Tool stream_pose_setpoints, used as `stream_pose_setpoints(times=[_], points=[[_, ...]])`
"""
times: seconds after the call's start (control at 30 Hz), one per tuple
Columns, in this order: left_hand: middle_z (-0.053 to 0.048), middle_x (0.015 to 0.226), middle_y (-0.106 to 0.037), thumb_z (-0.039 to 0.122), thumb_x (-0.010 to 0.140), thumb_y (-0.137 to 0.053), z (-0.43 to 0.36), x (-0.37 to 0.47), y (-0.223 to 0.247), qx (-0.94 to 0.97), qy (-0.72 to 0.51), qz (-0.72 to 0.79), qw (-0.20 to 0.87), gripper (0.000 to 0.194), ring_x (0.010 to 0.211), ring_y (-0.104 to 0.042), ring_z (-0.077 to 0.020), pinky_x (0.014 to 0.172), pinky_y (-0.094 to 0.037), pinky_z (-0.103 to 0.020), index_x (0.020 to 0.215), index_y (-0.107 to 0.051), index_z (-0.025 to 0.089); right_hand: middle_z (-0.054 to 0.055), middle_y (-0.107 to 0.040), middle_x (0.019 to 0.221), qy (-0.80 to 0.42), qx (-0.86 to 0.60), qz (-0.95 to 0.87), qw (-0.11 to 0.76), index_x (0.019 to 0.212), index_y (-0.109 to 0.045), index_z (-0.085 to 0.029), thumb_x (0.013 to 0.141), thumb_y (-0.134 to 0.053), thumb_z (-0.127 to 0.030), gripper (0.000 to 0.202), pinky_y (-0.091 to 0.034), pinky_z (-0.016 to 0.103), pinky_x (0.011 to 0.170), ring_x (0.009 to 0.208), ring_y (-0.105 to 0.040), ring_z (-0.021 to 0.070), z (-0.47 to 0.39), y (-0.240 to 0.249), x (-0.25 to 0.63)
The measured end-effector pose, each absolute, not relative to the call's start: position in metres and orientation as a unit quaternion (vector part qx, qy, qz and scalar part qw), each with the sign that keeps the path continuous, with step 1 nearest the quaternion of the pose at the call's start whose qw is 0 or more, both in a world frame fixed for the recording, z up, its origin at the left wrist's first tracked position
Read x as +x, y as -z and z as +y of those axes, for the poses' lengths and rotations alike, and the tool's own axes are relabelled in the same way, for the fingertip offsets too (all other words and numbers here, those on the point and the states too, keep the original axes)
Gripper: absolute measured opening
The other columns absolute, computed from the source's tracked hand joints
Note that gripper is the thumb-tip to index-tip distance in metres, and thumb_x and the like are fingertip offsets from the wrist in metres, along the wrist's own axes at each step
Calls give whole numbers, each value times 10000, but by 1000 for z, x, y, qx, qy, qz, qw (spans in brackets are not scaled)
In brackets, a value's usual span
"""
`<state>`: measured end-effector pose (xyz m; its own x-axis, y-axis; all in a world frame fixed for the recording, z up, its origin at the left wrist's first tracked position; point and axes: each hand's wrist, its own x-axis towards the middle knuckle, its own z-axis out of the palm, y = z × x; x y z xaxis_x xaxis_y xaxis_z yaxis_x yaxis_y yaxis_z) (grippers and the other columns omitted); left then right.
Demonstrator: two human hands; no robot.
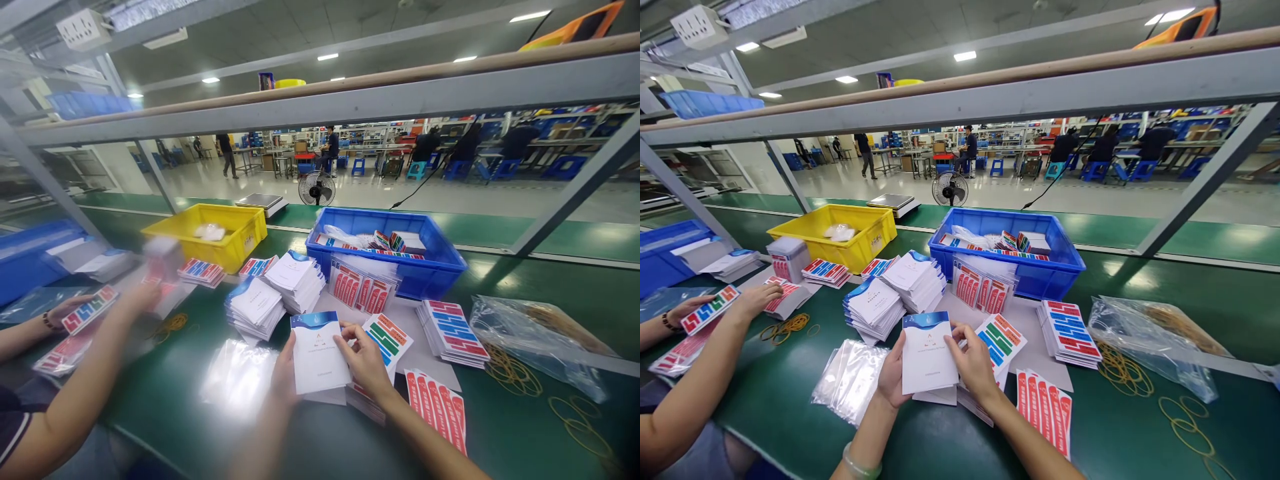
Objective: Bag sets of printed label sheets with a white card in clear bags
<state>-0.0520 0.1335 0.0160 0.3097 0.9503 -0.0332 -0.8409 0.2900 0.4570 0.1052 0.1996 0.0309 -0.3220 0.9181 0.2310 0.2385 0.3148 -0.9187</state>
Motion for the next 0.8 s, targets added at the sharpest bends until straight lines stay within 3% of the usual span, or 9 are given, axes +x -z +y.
stream_pose_setpoints(times=[0.17, 0.33, 0.47, 0.57, 0.67, 0.73, 0.8], points=[[-140, 1307, -532, 585, 891, -339, 134, -79, -11, 149, -655, 188, 716, 647, 1334, -339, -286, 1125, -217, -451, 1319, -480, 120, 44, -608, 814, -435, -401, -659, 465, 843, -488, -198, 859, -531, -440, 246, -467, 286, 631, 733, -580, 181, 214, -38, 111], [-88, 1129, -656, 423, 904, -429, 130, -114, -11, 61, -769, 266, 578, 430, 1156, -549, -252, 1021, -399, -412, 1268, -527, 215, 41, -601, 913, -456, -382, -648, 475, 1127, -354, -220, 891, -460, -436, 337, -530, 287, 637, 724, -633, 163, 220, -43, 113], [-28, 866, -691, 264, 913, -462, 129, -120, -15, 22, -807, 230, 543, 212, 816, -660, -129, 761, -523, -223, 1011, -641, 204, 43, -583, 921, -410, -396, -698, 433, 1336, -244, -215, 915, -390, -388, 478, -522, 270, 528, 602, -620, 142, 217, -33, 108], [30, 650, -596, 168, 893, -488, 133, -111, -19, 29, -829, 196, 523, 141, 539, -568, -44, 512, -452, -124, 873, -627, 175, 95, -602, 1007, -320, -410, -759, 391, 1336, -342, -199, 872, -450, -317, 491, -544, 399, 731, 819, -644, 224, 216, -19, 106], [53, 538, -492, 210, 853, -570, 135, -97, -22, 84, -821, 219, 520, 76, 398, -445, -38, 390, -361, -133, 873, -612, 149, 164, -529, 1252, -210, -417, -810, 355, 1236, -509, -174, 785, -554, -265, 462, -323, 578, 1025, 1228, -426, 363, 220, -11, 112], [69, 489, -436, 259, 828, -620, 135, -88, -25, 120, -806, 251, 523, 124, 350, -373, -32, 357, -312, -134, 876, -601, 147, 185, -434, 1369, -159, -424, -824, 340, 1213, -541, -140, 785, -556, -268, 447, -226, 600, 1073, 1324, -279, 393, 224, -11, 122], [84, 446, -383, 299, 803, -657, 133, -81, -27, 143, -787, 289, 527, 171, 322, -311, -26, 333, -259, -134, 833, -581, 150, 196, -395, 1401, -95, -446, -835, 307, 1240, -529, -111, 821, -522, -301, 460, -245, 572, 1075, 1337, -260, 381, 231, -16, 137]])
